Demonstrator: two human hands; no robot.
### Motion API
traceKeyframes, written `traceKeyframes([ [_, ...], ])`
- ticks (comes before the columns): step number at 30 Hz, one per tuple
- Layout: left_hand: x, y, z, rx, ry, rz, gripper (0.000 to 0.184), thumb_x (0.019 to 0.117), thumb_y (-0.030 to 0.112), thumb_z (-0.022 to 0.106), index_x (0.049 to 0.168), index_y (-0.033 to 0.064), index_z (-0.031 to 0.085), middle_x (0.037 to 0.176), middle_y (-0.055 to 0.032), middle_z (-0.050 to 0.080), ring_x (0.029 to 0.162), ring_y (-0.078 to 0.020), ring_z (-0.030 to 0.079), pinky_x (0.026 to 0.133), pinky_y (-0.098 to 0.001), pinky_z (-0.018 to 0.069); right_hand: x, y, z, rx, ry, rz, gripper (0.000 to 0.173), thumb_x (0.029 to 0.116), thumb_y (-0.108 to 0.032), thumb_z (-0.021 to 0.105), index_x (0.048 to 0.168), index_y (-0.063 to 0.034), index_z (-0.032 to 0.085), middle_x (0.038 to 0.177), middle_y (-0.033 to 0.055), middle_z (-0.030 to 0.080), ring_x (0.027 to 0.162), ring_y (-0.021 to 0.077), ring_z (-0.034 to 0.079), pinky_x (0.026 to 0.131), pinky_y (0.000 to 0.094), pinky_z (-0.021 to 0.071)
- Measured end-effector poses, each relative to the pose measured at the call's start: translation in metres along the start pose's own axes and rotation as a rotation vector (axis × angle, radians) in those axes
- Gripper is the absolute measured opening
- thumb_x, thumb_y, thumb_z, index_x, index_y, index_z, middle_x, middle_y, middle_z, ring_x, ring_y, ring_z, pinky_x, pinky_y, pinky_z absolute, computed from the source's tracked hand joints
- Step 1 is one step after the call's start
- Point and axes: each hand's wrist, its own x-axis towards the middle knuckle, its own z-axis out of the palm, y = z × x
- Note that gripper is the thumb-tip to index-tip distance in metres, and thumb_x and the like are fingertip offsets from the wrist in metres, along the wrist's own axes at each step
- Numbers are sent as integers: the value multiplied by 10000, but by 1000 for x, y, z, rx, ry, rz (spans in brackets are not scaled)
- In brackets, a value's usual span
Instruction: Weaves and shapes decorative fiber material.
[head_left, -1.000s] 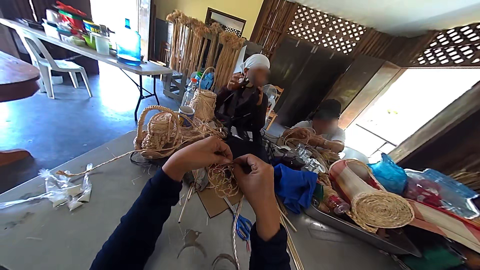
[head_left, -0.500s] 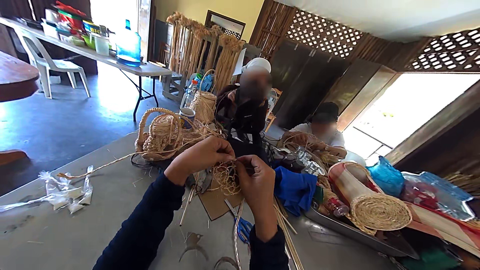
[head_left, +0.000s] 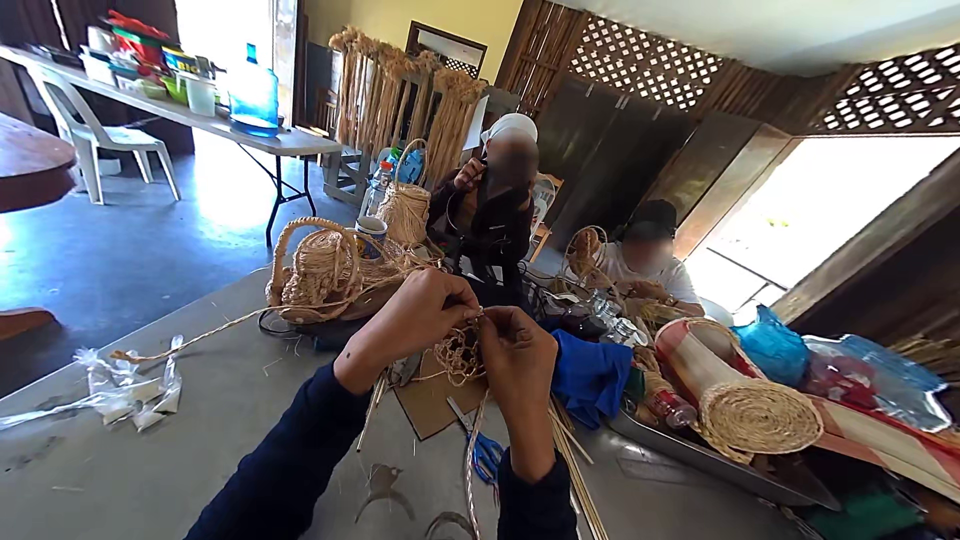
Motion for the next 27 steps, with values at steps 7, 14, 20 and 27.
traceKeyframes([
  [7,-4,-1,14,167,171,246,62,942,58,688,938,42,749,870,-32,705,765,-40,647,719,-200,541,0,1,2,7,94,-60,96,847,3,645,895,49,714,800,90,711,691,1,670,657,130,554],
  [14,-3,-7,31,363,343,494,128,907,32,633,910,32,760,815,-68,695,686,-96,645,649,-223,546,1,1,-2,-25,102,-63,72,841,-8,664,874,29,717,778,71,714,683,-8,671,655,128,554],
  [20,-6,-5,31,420,282,428,132,948,16,605,919,8,734,827,-97,659,727,-181,654,679,-311,562,0,-1,0,-123,101,-79,84,827,-5,673,881,24,730,783,91,717,682,44,684,656,162,562],
  [27,-1,-3,8,282,-47,42,144,1022,30,561,1053,-12,695,967,-128,678,890,-216,657,843,-408,541,-4,0,8,-254,-8,-140,92,863,15,664,899,31,747,815,136,727,731,189,725,687,295,601],
])
